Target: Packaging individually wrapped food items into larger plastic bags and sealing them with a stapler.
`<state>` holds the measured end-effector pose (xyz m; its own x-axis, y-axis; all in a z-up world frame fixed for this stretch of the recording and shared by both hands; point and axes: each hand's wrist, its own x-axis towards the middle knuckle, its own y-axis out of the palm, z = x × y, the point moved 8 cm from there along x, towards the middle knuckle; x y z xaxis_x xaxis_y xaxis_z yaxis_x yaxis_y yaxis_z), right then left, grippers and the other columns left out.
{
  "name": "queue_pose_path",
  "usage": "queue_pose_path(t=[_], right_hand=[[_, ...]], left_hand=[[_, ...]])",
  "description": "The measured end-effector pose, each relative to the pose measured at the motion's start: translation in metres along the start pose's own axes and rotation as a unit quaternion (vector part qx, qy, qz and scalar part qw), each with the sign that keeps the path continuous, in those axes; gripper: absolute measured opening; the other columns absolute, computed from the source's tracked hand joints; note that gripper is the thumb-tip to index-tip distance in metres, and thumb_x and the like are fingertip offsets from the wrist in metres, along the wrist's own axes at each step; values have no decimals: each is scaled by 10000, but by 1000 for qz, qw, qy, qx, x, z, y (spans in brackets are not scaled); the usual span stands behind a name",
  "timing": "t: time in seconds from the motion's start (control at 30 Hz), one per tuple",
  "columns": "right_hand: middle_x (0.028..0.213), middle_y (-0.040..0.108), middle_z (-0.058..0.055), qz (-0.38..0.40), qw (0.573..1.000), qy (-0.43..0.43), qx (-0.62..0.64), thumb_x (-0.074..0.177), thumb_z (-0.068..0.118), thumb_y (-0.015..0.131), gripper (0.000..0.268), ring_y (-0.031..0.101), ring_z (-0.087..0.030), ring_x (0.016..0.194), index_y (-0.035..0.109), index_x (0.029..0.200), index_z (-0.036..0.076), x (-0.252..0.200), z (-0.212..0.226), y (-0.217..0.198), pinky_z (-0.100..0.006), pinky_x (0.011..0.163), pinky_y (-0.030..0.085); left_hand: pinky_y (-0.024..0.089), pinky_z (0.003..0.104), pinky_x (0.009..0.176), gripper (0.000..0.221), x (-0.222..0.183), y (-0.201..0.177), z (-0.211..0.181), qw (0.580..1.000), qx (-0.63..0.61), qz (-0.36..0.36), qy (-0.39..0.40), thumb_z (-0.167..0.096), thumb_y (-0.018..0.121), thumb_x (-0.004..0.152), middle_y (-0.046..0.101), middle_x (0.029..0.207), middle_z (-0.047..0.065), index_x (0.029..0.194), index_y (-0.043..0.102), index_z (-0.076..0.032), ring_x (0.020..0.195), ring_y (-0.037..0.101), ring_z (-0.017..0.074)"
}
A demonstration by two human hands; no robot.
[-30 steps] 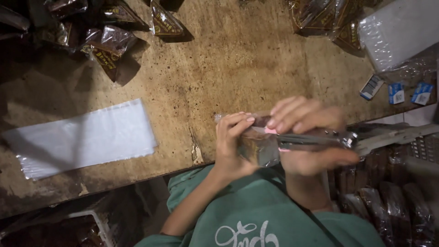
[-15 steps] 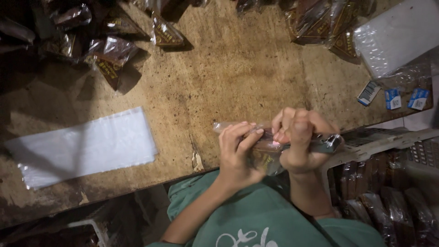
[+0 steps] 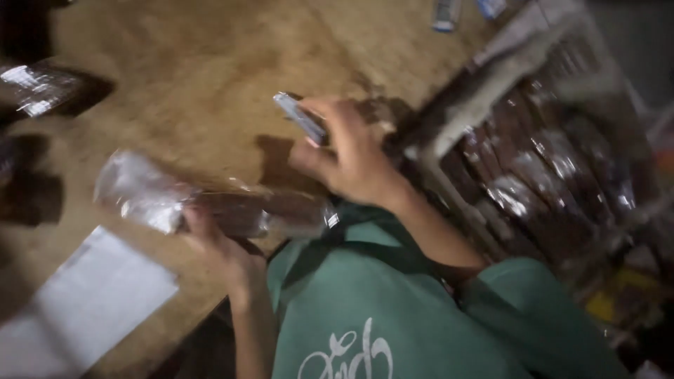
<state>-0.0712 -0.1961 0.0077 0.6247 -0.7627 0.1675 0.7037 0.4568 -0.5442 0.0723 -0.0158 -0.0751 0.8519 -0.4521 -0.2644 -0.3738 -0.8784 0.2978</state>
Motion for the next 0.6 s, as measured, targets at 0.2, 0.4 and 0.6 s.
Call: queue_pose_path(t=[0.2,0.4,0.6], right_hand=[[1046,743,-184,140,976,158,-57,589,341,988,894,721,-384,932,573,1338,83,-36,-1,-30,-503,861,585],[1185,646,78,-156,801,576,-43,1074,360,546,239,614,-53,1144,629,1248,218,-175,-104,-224,-210,1103,468],[1243,646,-82,-394,900,187,-22,755,-92,672,512,600,-105,1031,620,1264,-103,-313,-236,-351,-74,708,404]], left_hand=[[300,666,1157,914,-61,88,0,921,137,353,-90,-471,528,990,97,1588,290,1563,-97,-129,1413,245,429],[448,410,1061,741,-39,93,-47,914,285,289,29,-500,557,955,374,1477,161,1482,230,-95,1318,471,303],[507,322,928,381,-17,80,-56,958,162,223,73,-335,551,1058,560,1266,110,1352,405,-142,1059,590,205]])
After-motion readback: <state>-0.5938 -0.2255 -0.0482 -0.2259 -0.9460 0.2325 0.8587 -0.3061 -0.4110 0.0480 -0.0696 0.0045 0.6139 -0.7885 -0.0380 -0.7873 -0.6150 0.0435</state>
